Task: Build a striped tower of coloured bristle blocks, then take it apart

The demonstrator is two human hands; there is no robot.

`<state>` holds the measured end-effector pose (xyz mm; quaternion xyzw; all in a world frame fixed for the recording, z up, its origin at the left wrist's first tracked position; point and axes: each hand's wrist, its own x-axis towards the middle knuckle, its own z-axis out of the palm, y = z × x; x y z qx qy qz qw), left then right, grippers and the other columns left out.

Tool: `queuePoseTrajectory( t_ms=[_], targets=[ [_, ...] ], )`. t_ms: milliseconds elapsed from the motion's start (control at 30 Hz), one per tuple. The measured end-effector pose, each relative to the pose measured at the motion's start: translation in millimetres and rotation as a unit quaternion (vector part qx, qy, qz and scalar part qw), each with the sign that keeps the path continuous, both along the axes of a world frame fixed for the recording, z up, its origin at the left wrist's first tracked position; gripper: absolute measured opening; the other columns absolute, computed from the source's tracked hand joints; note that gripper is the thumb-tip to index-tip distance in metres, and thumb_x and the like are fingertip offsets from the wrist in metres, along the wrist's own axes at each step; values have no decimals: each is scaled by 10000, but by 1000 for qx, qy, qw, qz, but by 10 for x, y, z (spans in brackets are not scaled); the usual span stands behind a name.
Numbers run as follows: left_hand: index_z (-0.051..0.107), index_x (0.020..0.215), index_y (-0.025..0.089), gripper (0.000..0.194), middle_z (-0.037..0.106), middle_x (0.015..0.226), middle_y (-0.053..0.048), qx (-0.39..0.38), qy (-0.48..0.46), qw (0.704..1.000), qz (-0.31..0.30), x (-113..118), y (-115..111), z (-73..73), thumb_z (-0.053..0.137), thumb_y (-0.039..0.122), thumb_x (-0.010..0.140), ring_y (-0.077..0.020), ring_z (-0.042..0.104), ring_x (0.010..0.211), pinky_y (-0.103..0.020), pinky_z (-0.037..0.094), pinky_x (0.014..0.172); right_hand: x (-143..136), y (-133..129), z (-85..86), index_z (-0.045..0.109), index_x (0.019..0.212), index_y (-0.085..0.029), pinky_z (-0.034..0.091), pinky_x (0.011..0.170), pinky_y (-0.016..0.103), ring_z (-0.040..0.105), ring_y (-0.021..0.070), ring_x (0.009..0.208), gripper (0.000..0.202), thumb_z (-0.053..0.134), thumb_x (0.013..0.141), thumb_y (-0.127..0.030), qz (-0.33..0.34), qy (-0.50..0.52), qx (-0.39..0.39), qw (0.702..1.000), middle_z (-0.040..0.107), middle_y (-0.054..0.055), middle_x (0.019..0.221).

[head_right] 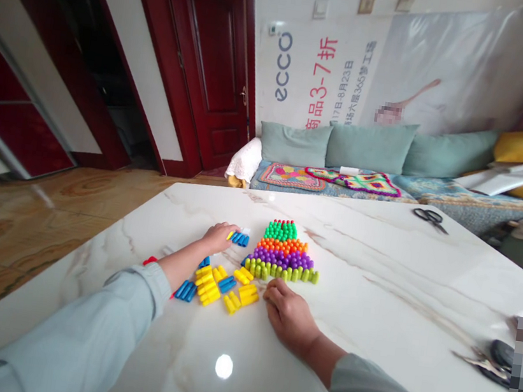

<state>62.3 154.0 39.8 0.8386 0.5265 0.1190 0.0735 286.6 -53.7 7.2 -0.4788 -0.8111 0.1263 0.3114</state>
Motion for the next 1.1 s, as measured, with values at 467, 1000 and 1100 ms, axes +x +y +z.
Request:
queuePoseTrajectory(
  t_ms=[467, 1000, 1100],
  targets=[
    [638, 962, 212, 279, 591, 1023, -42, 111, -217, 968, -50, -448, -957, 163, 401, 106, 861, -153, 582, 1005, -268, 462, 944, -1, 12, -11, 550, 905, -208, 481, 749, 276, 584, 140, 828, 184, 371, 913, -168, 0, 7, 0, 1000, 552, 61, 1024],
    [684, 995, 237, 459, 566, 1024, -64, 118, -291, 945, -93, -99, -2020, -342, 390, -26, 760, -203, 543, 1019, -388, 472, 910, -103, -42, 35, 599, 1122, -198, 478, 793, 277, 597, 165, 901, 316, 364, 911, -191, -52, -172, 22, 983, 562, 94, 1131],
    [600, 1160, 218, 557, 547, 1117, -82, 129, -335, 930, -77, -111, -1962, -407, 377, -47, 724, -211, 506, 1124, -429, 423, 1012, -141, -79, 48, 611, 1148, -219, 471, 811, 276, 597, 169, 917, 332, 394, 898, -192, -75, -158, 25, 984, 572, 88, 1129]
  ],
)
